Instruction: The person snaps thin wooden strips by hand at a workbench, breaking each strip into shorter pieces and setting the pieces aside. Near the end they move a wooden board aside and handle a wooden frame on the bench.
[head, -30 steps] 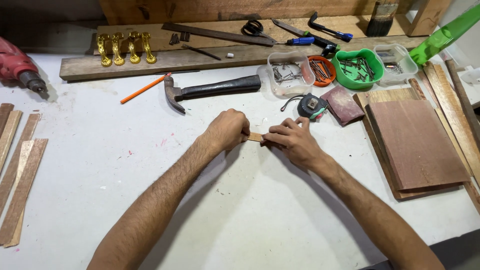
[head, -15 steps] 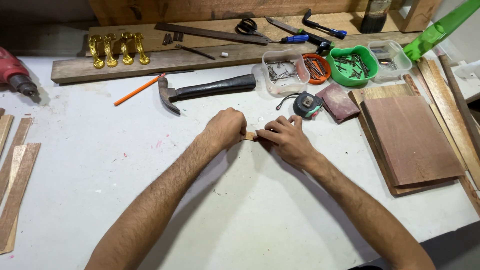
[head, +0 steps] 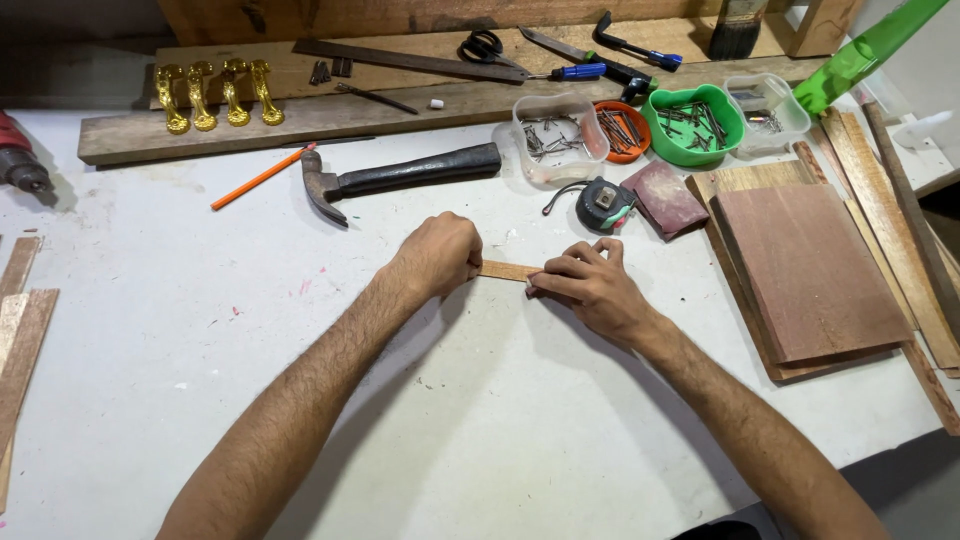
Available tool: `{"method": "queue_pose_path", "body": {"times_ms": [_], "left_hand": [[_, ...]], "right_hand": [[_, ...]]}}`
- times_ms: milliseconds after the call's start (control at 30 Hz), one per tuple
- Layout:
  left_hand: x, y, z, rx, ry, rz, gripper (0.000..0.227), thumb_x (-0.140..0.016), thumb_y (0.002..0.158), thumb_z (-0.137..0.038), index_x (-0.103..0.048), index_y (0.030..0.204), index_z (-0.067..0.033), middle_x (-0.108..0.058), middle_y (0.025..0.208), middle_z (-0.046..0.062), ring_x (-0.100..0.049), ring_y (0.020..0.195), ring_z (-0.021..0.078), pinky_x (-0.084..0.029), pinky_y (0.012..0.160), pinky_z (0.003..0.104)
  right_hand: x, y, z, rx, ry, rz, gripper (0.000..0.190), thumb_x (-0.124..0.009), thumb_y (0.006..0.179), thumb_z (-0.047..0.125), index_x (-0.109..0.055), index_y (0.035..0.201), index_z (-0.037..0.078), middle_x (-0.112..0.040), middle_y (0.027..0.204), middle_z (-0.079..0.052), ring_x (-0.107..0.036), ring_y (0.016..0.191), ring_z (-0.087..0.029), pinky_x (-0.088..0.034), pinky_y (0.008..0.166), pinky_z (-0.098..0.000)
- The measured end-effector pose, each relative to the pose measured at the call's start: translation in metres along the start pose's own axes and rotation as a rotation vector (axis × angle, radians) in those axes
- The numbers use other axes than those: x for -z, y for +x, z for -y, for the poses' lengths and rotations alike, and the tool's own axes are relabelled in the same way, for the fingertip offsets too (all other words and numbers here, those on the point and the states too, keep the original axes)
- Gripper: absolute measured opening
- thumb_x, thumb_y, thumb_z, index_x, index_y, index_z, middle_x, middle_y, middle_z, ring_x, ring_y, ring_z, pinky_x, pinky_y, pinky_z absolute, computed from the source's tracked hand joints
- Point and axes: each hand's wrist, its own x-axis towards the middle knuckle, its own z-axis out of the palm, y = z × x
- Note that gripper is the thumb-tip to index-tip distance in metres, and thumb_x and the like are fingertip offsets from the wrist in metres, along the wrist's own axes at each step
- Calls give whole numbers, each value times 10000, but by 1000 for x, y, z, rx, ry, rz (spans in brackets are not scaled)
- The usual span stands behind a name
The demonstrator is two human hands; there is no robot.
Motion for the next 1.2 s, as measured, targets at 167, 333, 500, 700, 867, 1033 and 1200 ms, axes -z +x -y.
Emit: {"method": "queue_pose_path", "body": {"times_ms": [167,333,500,700,867,1033,1200], "left_hand": [[-4,-1,5,-50,-25,-57,45,-780,872,-73,-798,912,-64,-779,925,97,-751,847,182,-639,783,340],[4,-2,-2,-8,-6,-3,57,-766,885,-55,-793,933,-68,-782,931,99,-753,855,180,-646,784,342],[3,-3,-3,10,21,6,38,-775,889,-82,-781,919,-60,-781,928,103,-749,848,186,-639,785,344],[-8,6,4,-13,21,-19,45,-742,906,-42,-783,910,-60,-773,932,120,-757,841,194,-658,739,332],[-5,3,-4,12,75,-3,31,-741,908,-49,-770,912,-60,-762,927,129,-745,843,204,-652,745,348],[-12,2,0,-8,71,-70,103,-708,914,-14,-777,854,-60,-755,942,114,-728,876,196,-638,768,355],[-22,7,2,-24,103,-124,133,-702,934,-22,-778,834,-65,-743,975,103,-717,877,200,-646,770,367]], "right_hand": [[3,-19,-15,-17,-22,10,228,-762,898,213,-778,1119,267,-747,1048,92,-600,988,-139,-316,916,-443],[-8,-8,-6,-52,4,-19,212,-764,908,209,-768,1119,231,-735,1027,76,-596,979,-138,-322,909,-438],[-5,-15,-6,-55,-30,-21,271,-729,927,116,-754,1186,196,-734,1071,39,-594,972,-141,-333,886,-415],[-17,-25,-11,-98,-75,-25,284,-717,928,99,-748,1200,177,-730,1044,24,-586,937,-132,-336,846,-409],[-20,-17,-5,-85,-104,-61,263,-735,928,103,-739,1185,156,-717,1042,19,-588,930,-138,-333,831,-407],[-12,-28,-5,-71,-111,-38,308,-738,893,77,-742,1190,159,-710,1046,18,-593,936,-145,-332,826,-407],[-23,-1,6,-101,-124,-27,271,-732,896,67,-747,1155,145,-716,1013,16,-595,932,-162,-344,839,-427]]}}
